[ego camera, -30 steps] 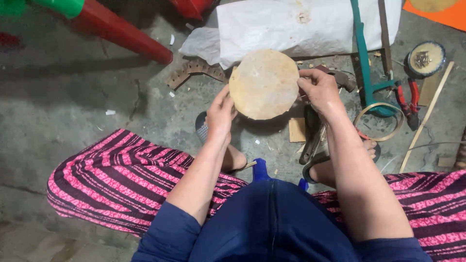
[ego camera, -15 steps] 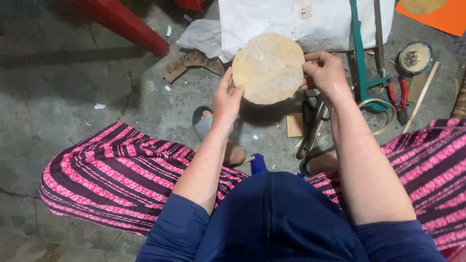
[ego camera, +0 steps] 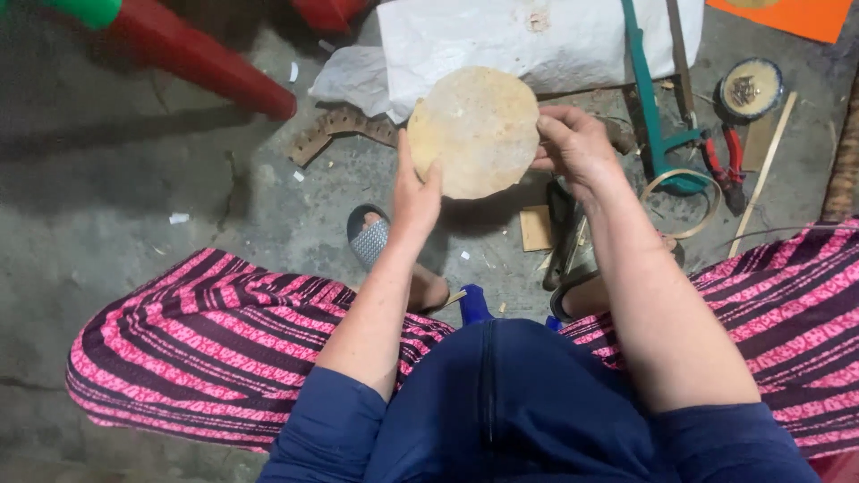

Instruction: Assembling a percussion instrument by hammering a circular wooden piece into a frame and inspecting the fit.

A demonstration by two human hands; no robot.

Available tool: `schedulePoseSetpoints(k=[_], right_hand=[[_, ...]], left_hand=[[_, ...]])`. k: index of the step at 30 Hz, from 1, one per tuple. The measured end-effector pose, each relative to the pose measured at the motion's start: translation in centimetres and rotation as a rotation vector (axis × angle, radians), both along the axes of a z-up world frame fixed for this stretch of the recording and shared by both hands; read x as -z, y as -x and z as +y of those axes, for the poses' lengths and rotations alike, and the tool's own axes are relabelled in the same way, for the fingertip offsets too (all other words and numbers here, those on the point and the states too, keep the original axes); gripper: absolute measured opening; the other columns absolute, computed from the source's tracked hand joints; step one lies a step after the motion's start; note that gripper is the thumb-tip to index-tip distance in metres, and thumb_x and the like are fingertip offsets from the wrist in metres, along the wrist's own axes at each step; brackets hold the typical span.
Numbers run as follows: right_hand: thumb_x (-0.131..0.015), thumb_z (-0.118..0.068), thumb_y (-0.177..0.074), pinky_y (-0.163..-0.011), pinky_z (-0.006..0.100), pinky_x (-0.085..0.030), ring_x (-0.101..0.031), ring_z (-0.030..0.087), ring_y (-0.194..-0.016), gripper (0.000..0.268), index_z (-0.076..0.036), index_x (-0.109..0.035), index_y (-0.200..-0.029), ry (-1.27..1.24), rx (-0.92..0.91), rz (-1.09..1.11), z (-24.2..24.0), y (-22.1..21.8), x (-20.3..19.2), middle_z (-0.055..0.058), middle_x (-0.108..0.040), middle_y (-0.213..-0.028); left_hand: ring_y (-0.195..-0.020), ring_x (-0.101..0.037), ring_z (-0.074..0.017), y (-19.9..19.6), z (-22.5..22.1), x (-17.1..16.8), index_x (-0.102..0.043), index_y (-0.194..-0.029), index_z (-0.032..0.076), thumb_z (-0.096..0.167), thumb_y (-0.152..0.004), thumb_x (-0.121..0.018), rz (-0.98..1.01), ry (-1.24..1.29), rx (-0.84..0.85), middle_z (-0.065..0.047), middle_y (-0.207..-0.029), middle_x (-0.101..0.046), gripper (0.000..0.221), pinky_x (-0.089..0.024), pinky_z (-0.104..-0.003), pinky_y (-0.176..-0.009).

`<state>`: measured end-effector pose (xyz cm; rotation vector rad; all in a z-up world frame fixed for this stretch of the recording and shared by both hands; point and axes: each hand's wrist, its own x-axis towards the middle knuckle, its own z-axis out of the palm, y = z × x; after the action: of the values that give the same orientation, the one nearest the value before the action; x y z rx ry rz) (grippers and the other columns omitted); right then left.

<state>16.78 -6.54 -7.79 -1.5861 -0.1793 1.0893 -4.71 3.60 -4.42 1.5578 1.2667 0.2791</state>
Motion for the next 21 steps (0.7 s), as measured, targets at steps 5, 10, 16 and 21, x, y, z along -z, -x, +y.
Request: schedulePoseSetpoints(k=[5,10,16,21], right_hand=[[-0.054,-0.033,-0.105,-0.062,0.037,-0.068,-0.076,0.022,-0.066,0.040,-0.002,-0.059,-0.130,0.040,0.148,0.134,-2.4,-1.2,7.5,0.012,-0.065,-0.085],[-0.059,-0.017,-0.094,-0.050,0.042,-0.062,-0.074,0.029,-0.058,0.024,0.001,-0.070,-0.103,0.259,0.103,0.134,-5.8,4.3,26.2,0.019,-0.069,-0.073],[-0.060,-0.020,-0.093,-0.073,0.053,-0.065,-0.074,0.043,-0.095,0.045,-0.003,-0.062,-0.135,0.417,-0.061,0.135,-4.5,5.7,25.3,0.029,-0.069,-0.115],[-0.044,-0.018,-0.101,-0.113,0.058,-0.040,-0.046,0.039,-0.142,0.055,-0.001,-0.045,-0.153,0.451,-0.125,0.165,-4.2,5.5,17.2,0.027,-0.048,-0.152]], left_hand=[[-0.136,-0.048,-0.0417,-1.2,0.7,2.7,-0.031,-0.161,0.015,0.036,-0.107,-0.047,-0.054,0.261,-0.229,-0.027,-0.154,-0.043,0.061,-0.043,-0.054,-0.107],[-0.103,-0.068,-0.0394,0.0,2.2,9.6,-0.039,-0.157,0.016,0.043,-0.106,-0.052,-0.168,0.442,-0.416,-0.023,-0.134,-0.054,0.059,-0.063,-0.048,-0.076],[-0.099,-0.063,-0.0409,0.7,2.6,6.7,-0.049,-0.148,0.015,0.039,-0.106,-0.056,-0.159,0.403,-0.404,-0.021,-0.130,-0.050,0.048,-0.059,-0.049,-0.073],[-0.122,-0.057,-0.0425,7.7,6.6,16.4,-0.036,-0.160,0.016,0.043,-0.109,-0.058,-0.135,0.417,-0.326,-0.020,-0.146,-0.045,0.062,-0.050,-0.058,-0.098]])
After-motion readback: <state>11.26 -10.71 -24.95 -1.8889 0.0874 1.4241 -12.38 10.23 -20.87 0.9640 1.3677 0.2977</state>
